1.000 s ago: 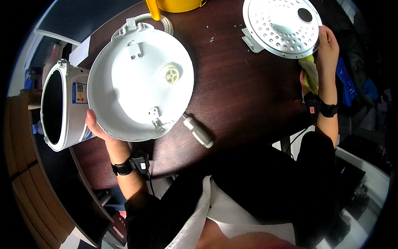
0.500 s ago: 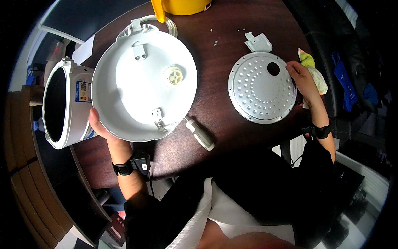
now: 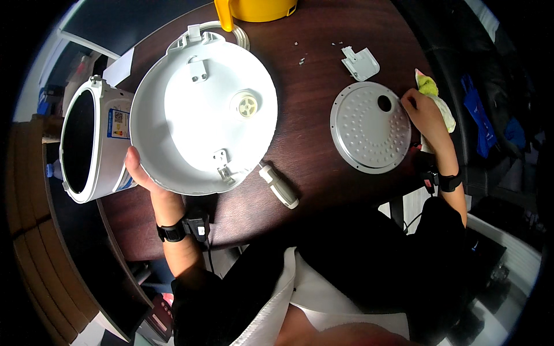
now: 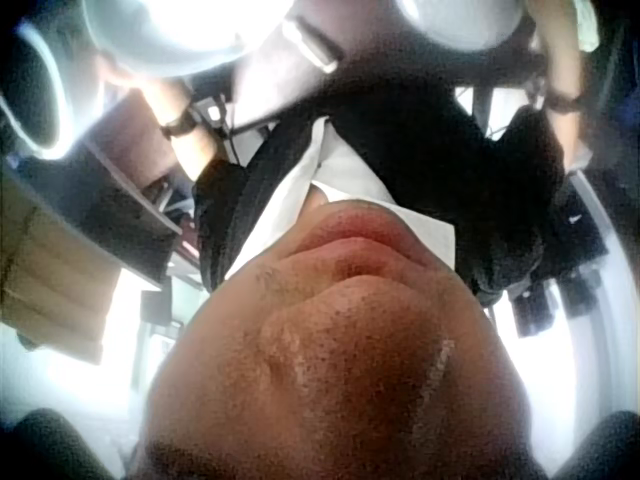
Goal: The person disassembles a white appliance lid by removing screws with a screwdriver, then wipes the lid and a perforated metal plate with a cloth. The person places removed screws on the table and continues to wipe the components.
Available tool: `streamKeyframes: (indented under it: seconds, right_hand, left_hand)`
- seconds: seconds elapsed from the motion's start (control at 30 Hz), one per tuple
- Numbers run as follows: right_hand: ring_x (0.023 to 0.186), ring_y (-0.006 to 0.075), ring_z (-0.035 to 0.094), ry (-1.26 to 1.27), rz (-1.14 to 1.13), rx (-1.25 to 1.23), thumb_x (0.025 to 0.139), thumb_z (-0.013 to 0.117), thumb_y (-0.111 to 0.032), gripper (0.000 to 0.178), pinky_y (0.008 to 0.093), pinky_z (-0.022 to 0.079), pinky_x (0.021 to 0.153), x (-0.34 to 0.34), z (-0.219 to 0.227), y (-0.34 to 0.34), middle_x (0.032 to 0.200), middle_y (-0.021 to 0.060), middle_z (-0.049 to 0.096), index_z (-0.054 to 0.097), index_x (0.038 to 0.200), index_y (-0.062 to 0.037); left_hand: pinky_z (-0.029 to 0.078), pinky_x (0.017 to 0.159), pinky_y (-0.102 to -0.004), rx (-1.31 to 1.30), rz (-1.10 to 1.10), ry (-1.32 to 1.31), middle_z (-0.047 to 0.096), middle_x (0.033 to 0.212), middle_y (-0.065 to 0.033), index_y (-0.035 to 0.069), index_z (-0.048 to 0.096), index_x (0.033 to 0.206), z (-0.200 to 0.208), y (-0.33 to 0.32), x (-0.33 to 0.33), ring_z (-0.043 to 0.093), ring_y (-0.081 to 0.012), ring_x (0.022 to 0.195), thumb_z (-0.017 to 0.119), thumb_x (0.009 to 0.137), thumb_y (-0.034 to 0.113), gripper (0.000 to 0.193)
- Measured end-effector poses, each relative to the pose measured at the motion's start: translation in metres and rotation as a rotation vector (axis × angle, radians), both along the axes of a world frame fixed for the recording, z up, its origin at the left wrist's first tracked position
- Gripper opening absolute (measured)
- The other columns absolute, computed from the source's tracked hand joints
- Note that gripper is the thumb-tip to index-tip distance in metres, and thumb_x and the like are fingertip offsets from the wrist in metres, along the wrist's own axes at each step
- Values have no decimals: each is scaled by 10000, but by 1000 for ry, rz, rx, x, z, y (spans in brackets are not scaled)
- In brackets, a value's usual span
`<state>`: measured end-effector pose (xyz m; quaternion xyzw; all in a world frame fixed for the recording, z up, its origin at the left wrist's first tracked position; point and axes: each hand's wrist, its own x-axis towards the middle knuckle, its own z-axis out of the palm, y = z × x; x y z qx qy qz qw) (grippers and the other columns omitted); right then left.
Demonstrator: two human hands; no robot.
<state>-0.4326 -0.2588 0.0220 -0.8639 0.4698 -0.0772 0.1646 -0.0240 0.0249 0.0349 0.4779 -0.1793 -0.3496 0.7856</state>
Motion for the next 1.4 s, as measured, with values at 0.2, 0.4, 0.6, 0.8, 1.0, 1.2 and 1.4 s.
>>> streamKeyframes:
  seconds: [0.2, 0.4, 0.6, 0.8, 1.0, 1.2, 1.4]
  right_hand:
    - [655, 230, 575, -80, 115, -24, 842, 563, -169, 151, 320, 432, 597, 56, 26, 31, 702, 114, 579, 554, 822, -20]
    - [639, 257, 589, -25, 593, 204, 813, 619, -346, 330, 339, 450, 579, 138, 41, 97, 704, 127, 591, 570, 763, -24]
    - [448, 287, 577, 152, 922, 160, 778, 584, -558, 615, 354, 463, 422, 183, 24, 141, 492, 147, 539, 574, 682, 50]
    - [461, 266, 586, 115, 881, 253, 766, 627, -386, 413, 363, 472, 469, 184, 8, 151, 527, 130, 568, 603, 697, 21]
    - [516, 251, 565, 105, 768, 575, 705, 636, -216, 224, 348, 424, 503, 167, 25, 132, 583, 151, 571, 589, 668, -1]
    - [616, 182, 585, 97, 669, 875, 764, 565, -194, 204, 315, 443, 585, 127, 41, 92, 650, 110, 597, 590, 731, 5]
    - [685, 145, 585, -431, 125, 1243, 822, 442, -171, 196, 264, 456, 649, 110, 59, 81, 742, 54, 598, 553, 901, -30]
  left_hand:
    - [367, 976, -388, -44, 6, 8, 459, 1281, -132, 34, 394, 1314, -1, -3, 1, 455, -269, 1157, 419, 823, 515, 688]
    - [372, 978, -392, -28, 40, -28, 452, 1285, -138, 33, 384, 1319, 5, -10, -1, 453, -267, 1162, 413, 825, 516, 692]
    - [431, 900, -372, -21, 117, -27, 534, 1153, -159, -4, 468, 1225, 3, -11, 0, 528, -262, 1048, 473, 803, 495, 653]
    - [447, 878, -363, -69, 50, -73, 545, 1122, -149, -12, 480, 1200, 11, -15, -4, 539, -249, 1031, 506, 794, 484, 641]
    - [444, 888, -361, -83, 40, -64, 531, 1145, -156, -14, 460, 1218, 10, -12, -4, 533, -252, 1046, 523, 787, 478, 657]
    - [445, 885, -365, -73, 131, -14, 523, 1156, -160, -15, 446, 1227, 12, -9, -1, 532, -253, 1041, 544, 776, 476, 674]
    - [446, 883, -368, -70, 47, -51, 529, 1140, -158, -14, 451, 1225, 9, -12, -9, 535, -257, 1032, 559, 758, 452, 668]
